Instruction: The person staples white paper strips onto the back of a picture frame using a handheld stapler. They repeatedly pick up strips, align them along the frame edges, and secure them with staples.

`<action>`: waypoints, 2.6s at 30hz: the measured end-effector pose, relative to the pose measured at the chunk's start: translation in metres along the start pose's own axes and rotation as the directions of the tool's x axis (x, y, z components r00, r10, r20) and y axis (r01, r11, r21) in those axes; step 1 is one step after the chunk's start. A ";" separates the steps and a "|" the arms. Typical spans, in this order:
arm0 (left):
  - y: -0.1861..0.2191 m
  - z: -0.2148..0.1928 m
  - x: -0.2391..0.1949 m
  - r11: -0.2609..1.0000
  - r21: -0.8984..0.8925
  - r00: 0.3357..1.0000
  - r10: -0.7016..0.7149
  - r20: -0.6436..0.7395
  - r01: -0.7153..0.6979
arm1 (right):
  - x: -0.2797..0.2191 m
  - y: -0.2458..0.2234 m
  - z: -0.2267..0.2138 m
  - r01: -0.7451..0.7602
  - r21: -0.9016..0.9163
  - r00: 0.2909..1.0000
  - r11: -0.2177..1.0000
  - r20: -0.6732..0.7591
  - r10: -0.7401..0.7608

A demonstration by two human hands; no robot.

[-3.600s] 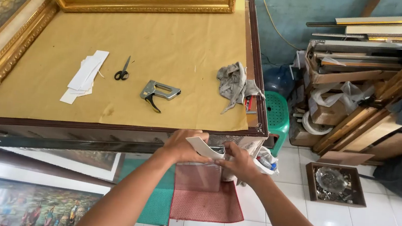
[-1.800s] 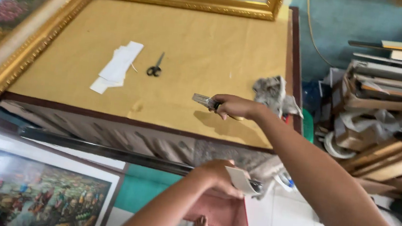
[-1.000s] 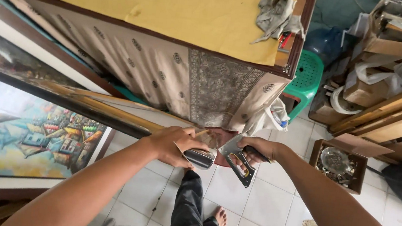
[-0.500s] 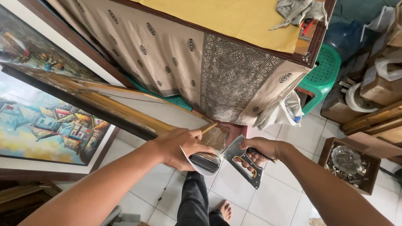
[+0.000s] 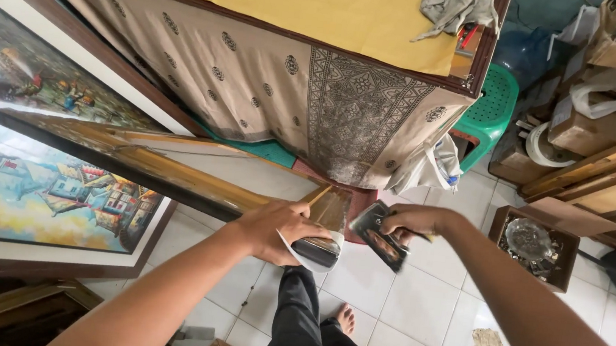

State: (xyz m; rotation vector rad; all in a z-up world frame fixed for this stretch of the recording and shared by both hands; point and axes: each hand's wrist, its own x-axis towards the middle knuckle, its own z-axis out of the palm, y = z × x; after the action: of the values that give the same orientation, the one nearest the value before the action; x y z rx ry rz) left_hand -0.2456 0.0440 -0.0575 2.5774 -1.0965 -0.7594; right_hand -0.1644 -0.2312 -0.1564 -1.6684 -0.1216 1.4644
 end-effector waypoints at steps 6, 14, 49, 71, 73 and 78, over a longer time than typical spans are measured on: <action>0.009 -0.003 -0.008 1.000 -0.010 0.999 -0.020 0.029 0.020 | -0.011 -0.040 0.006 -0.099 0.113 0.993 0.989 0.071 0.092; 0.023 -0.013 -0.015 0.992 -0.032 0.990 -0.124 0.062 0.126 | 0.035 -0.044 0.003 -0.230 -0.134 0.946 0.964 0.201 0.254; -0.033 -0.099 0.054 0.990 -0.075 0.991 0.111 -0.076 -0.117 | -0.067 -0.173 -0.051 -0.165 -0.754 0.655 0.636 -0.566 -0.501; -0.132 -0.168 0.155 0.685 -0.644 0.845 -0.078 -0.529 -0.340 | 0.004 -0.206 -0.088 0.521 -0.107 0.431 0.847 -0.824 -0.368; -0.128 -0.172 0.161 0.698 -0.633 0.844 -0.077 -0.531 -0.334 | -0.005 -0.194 -0.064 0.527 0.127 0.494 0.840 -0.850 -0.181; -0.116 -0.178 0.163 0.732 -0.591 0.781 -0.132 -0.611 -0.339 | 0.027 -0.134 -0.079 0.878 0.243 0.438 0.413 -0.758 -0.484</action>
State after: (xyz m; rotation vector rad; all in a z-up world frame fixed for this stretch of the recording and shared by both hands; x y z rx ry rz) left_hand 0.0169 0.0091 -0.0159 1.8572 -0.5808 -0.1591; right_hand -0.0293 -0.1774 -0.0961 -1.1466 -0.0099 0.1724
